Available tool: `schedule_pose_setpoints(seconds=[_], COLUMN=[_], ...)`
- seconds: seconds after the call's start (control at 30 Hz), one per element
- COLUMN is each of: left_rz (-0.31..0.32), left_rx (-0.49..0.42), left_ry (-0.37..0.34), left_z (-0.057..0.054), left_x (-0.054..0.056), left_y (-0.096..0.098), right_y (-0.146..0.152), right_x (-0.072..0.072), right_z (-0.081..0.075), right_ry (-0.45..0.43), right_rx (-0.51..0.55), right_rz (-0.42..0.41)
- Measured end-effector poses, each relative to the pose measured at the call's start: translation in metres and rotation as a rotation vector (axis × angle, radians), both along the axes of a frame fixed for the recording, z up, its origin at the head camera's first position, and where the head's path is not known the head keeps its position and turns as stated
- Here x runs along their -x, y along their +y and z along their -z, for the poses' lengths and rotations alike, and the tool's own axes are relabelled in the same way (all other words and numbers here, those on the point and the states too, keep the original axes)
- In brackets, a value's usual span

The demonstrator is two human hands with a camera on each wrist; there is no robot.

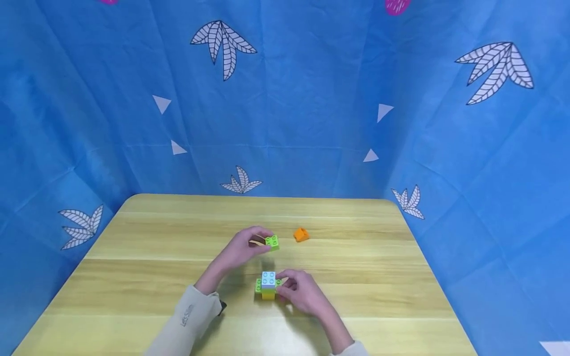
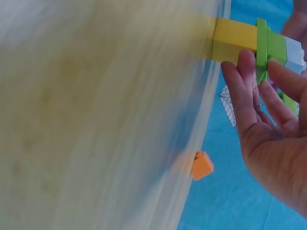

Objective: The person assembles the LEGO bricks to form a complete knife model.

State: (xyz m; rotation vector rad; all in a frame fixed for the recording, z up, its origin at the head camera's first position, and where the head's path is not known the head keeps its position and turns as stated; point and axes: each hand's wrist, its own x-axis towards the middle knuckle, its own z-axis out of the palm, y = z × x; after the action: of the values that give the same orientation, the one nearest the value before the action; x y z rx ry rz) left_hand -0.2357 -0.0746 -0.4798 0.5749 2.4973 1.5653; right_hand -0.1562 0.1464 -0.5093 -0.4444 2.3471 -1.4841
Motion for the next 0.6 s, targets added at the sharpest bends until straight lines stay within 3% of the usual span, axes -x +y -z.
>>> schedule_pose_setpoints(seconds=[0.33, 0.6], left_rz=[0.088, 0.141], left_rx=[-0.031, 0.009], left_ry=[0.025, 0.056], left_z=[-0.014, -0.012], left_x=[-0.029, -0.046], left_y=[-0.014, -0.019], right_y=[0.002, 0.0], right_x=[0.001, 0.002], right_z=[0.0, 0.002], right_ry=[0.029, 0.043], right_rx=[-0.051, -0.043], right_rz=[-0.006, -0.013])
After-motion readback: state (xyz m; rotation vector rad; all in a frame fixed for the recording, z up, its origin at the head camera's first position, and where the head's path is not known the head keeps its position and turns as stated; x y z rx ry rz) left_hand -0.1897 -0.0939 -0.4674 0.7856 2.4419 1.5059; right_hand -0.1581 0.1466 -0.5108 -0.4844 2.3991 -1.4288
